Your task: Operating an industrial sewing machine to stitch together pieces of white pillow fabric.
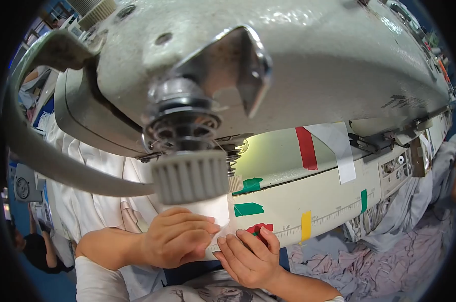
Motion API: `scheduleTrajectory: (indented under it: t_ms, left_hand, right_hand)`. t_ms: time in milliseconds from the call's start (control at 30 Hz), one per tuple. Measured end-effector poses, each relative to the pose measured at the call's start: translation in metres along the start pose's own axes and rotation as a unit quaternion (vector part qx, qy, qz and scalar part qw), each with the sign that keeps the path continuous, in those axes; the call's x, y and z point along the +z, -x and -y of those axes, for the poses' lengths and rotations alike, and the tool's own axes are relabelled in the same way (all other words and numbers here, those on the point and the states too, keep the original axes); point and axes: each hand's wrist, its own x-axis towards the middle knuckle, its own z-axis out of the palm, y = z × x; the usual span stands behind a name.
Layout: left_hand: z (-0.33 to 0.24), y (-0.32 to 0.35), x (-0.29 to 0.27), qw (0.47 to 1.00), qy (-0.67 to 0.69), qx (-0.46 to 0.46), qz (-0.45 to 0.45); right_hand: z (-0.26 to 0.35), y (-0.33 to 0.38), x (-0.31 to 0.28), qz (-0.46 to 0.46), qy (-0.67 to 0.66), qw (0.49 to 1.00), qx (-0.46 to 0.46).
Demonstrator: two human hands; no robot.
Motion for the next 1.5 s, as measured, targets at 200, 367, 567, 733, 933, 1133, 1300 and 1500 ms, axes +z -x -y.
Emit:
scheduleTrajectory:
  t_ms: [200,367,567,733,933,1133,1300,1500]
  left_hand:
    - [0.001,0.006,0.011,0.999,-0.013,0.039,0.034]
    - [0.003,0.014,0.011,0.994,-0.055,0.065,0.064]
    - [0.01,0.02,-0.002,0.98,-0.082,0.094,0.157]
    - [0.021,0.014,-0.009,0.985,-0.058,0.097,0.131]
    - [0.042,0.002,-0.018,0.987,-0.087,0.075,0.114]
    - [0.064,-0.009,-0.025,0.988,-0.099,0.046,0.105]
    - [0.072,-0.028,-0.035,0.989,-0.1,0.061,0.088]
    - [0.082,-0.037,-0.038,0.993,-0.088,0.068,0.049]
  right_hand:
    - [-0.002,0.003,0.002,-0.009,0.001,1.0,-0.016]
    - [-0.007,0.0,-0.001,-0.004,-0.012,1.0,-0.024]
    - [-0.004,-0.012,-0.012,0.066,-0.014,0.998,0.016]
    - [-0.008,-0.029,-0.014,0.068,0.014,0.998,-0.006]
    - [-0.014,-0.057,-0.012,0.084,0.045,0.995,0.019]
    - [-0.032,-0.08,-0.006,0.138,-0.018,0.99,-0.019]
    - [-0.036,-0.077,0.005,0.17,0.03,0.984,-0.049]
    - [-0.038,-0.081,0.011,0.155,-0.079,0.981,0.087]
